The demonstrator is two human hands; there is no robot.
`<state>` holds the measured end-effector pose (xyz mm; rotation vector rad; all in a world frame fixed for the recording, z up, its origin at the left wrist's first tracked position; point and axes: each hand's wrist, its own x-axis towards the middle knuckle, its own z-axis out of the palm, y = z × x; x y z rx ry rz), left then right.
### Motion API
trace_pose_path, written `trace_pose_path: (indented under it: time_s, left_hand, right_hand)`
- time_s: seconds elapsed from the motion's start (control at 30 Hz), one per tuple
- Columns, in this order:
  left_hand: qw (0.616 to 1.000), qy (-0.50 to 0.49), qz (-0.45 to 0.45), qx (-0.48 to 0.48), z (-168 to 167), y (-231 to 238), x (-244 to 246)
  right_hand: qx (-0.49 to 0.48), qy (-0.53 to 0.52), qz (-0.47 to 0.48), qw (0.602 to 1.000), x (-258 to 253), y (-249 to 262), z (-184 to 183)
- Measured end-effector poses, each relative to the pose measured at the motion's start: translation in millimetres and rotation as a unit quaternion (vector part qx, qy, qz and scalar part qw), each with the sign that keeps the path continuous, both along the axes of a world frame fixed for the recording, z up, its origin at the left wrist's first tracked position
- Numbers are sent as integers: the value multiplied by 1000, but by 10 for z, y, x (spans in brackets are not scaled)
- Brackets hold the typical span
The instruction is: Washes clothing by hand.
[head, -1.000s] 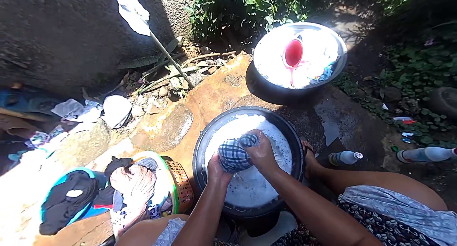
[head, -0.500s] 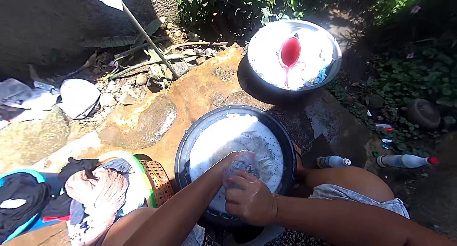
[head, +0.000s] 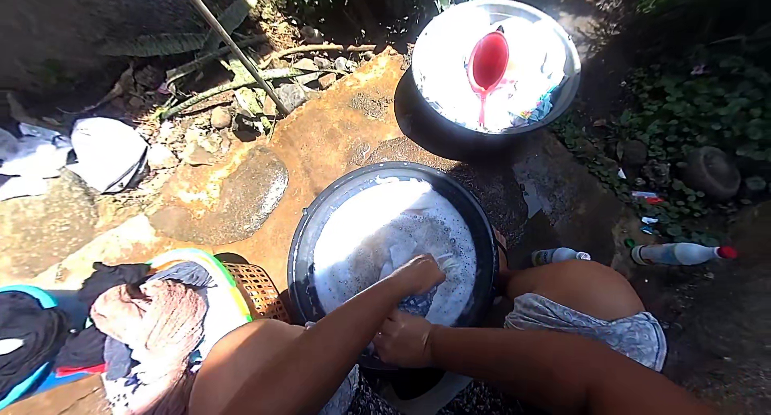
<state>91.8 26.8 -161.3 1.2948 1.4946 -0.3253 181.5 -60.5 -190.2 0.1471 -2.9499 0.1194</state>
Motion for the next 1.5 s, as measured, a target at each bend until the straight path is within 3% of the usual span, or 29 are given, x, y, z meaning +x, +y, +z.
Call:
trace_pose_path:
  time_s: [0.13,0.2,0.27,0.37,0.47,0.53,0.6,0.67,0.73,0.83,0.93,1.03,1.2,1.27,1.33,1.5]
  left_hand:
    - [1000,3,24,12,-122,-51,-3]
    - [989,-60,136,0,-133,-112,-121]
    - [926,-170,337,-25,-80,-195,-293]
    - [769,-313,557,-14,85,-438,-527]
    - [657,-362,661,-17,126,-576,-721]
    - [630,-353,691,-11,169,-598,-800]
    - [657,-353,666,-7,206,-610,-850]
    - [743,-347,573,16,235,-629,-903]
    - [801,-311,511,40,184,-661,-975]
    - [805,-290,516,44,96,-744,-1035]
    - [805,-285,519,35,87,-762,-1041]
    - [819,-271,505,33,64,-729,-1052]
    - [851,-241,466,34,49,-662,-1034]
    - [868,-231,439,28,47,-657,-1015]
    - [882,-219,416,28,62,-655,-1020]
    - [900,-192,389,31,-1,-734,-1108]
  right_hand:
    - [0,-35,32,999,25,8,-59]
    - [-25,-22,47,998,51,79,53]
    - [-97,75,13,992,92,238,228]
    - [-306,148,-117,933,162,557,568]
    - [-530,27,-232,815,303,1009,850]
    - [-669,-13,-274,691,419,1216,863]
    - [-796,2,-330,507,529,1254,870]
    - [-827,27,-423,369,642,1283,886]
    - [-811,74,-506,283,804,1380,862]
    - [-772,167,-568,231,1140,1653,850]
    - [-710,279,-607,221,1347,2122,1063]
    - [-664,411,-578,237,1407,2768,1420]
    - [-608,544,-474,332,1273,4075,1945]
    - [-602,503,-501,366,1249,4444,1906]
    - [-594,444,-553,381,1189,4474,1758]
    - [-630,181,-590,472,971,4184,896]
